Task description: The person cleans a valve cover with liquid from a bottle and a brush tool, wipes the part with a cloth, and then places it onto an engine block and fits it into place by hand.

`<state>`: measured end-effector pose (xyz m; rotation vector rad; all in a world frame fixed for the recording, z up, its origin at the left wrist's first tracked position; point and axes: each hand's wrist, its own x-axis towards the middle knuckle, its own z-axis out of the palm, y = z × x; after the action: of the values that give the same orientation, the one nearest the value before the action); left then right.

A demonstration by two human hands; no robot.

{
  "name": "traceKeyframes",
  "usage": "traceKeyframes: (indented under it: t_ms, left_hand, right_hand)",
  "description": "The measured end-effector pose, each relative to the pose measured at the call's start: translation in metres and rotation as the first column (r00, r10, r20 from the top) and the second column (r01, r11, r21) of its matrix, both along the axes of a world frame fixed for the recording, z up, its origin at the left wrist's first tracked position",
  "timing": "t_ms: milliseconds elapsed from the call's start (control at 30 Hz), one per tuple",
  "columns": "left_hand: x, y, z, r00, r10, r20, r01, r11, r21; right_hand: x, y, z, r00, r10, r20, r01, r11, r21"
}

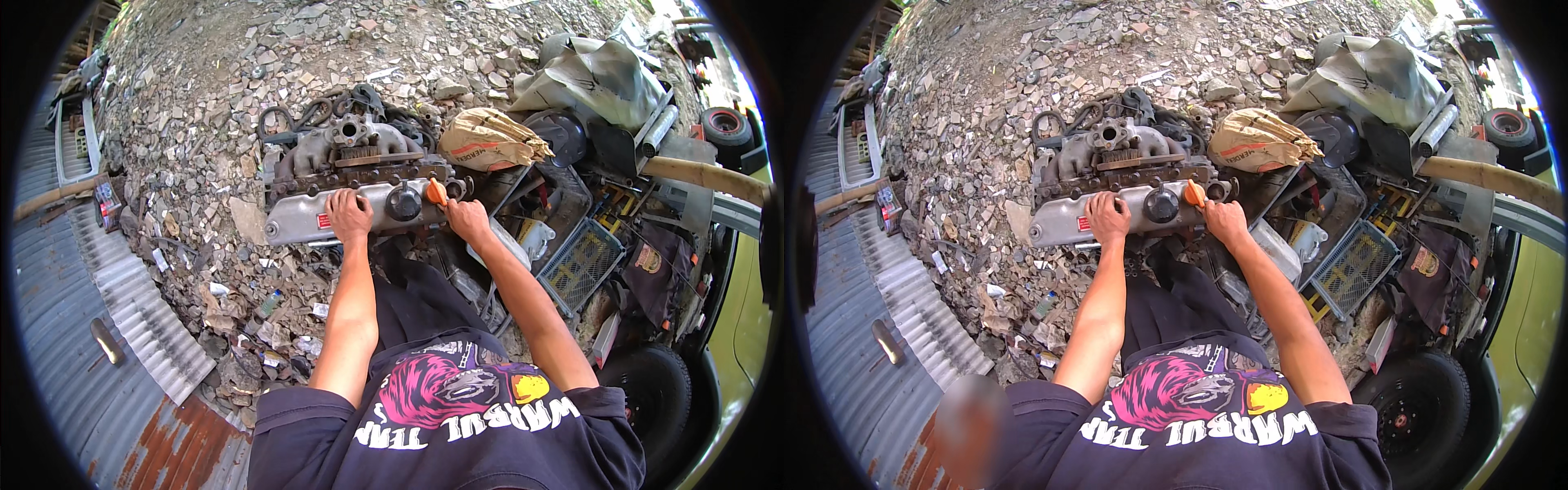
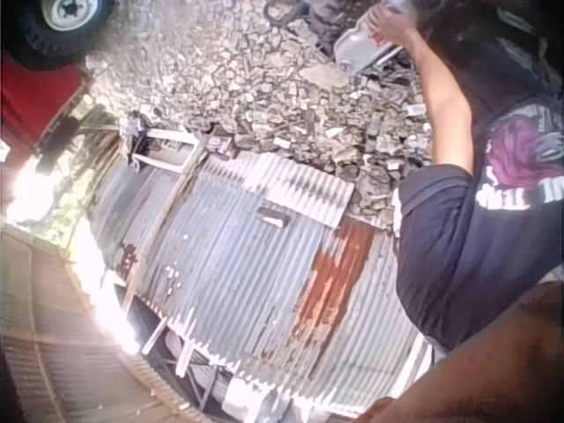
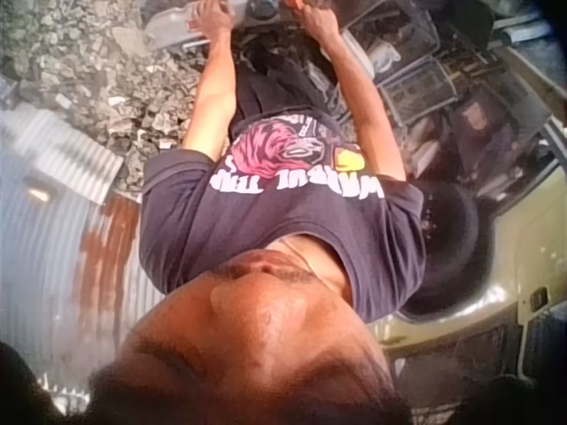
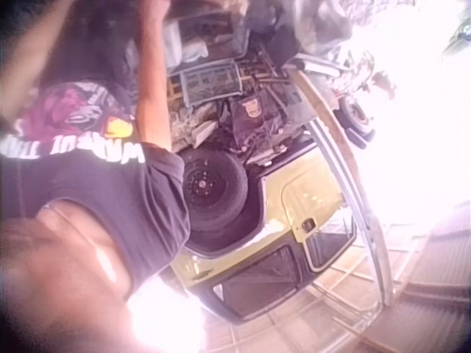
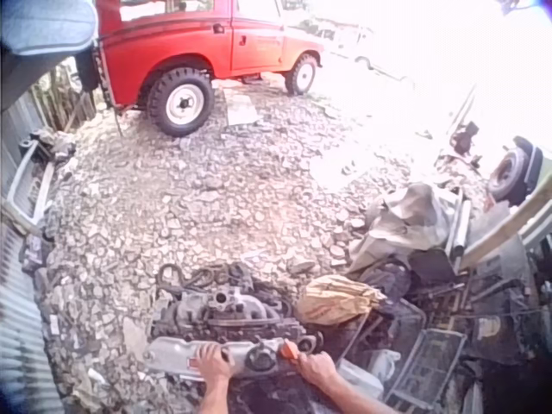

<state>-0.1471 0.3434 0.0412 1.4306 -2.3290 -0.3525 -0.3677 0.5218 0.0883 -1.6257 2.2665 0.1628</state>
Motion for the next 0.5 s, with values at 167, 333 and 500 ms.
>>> traceKeyframes:
  t_ms: [167,333,500]
  left_hand:
    - [0.0006,-0.0015,-0.0013,1.000,-0.007,-0.011,0.006,1.000,-0.003]
    - [0.0007,-0.0007,0.0029,1.000,-0.003,-0.008,0.003,1.000,-0.015]
    - [0.0005,-0.0005,0.0014,1.000,-0.006,-0.026,0.005,1.000,-0.017]
  right_hand:
    - [0.0005,-0.0031,0.0011,1.000,0.020,-0.017,-0.020,1.000,-0.019]
    - [-0.0006,-0.0015,-0.0021,1.000,0.019,-0.021,-0.019,1.000,0.004]
    - [-0.0031,-0.0007,-0.0006,1.000,0.024,-0.011,-0.024,1.000,0.008]
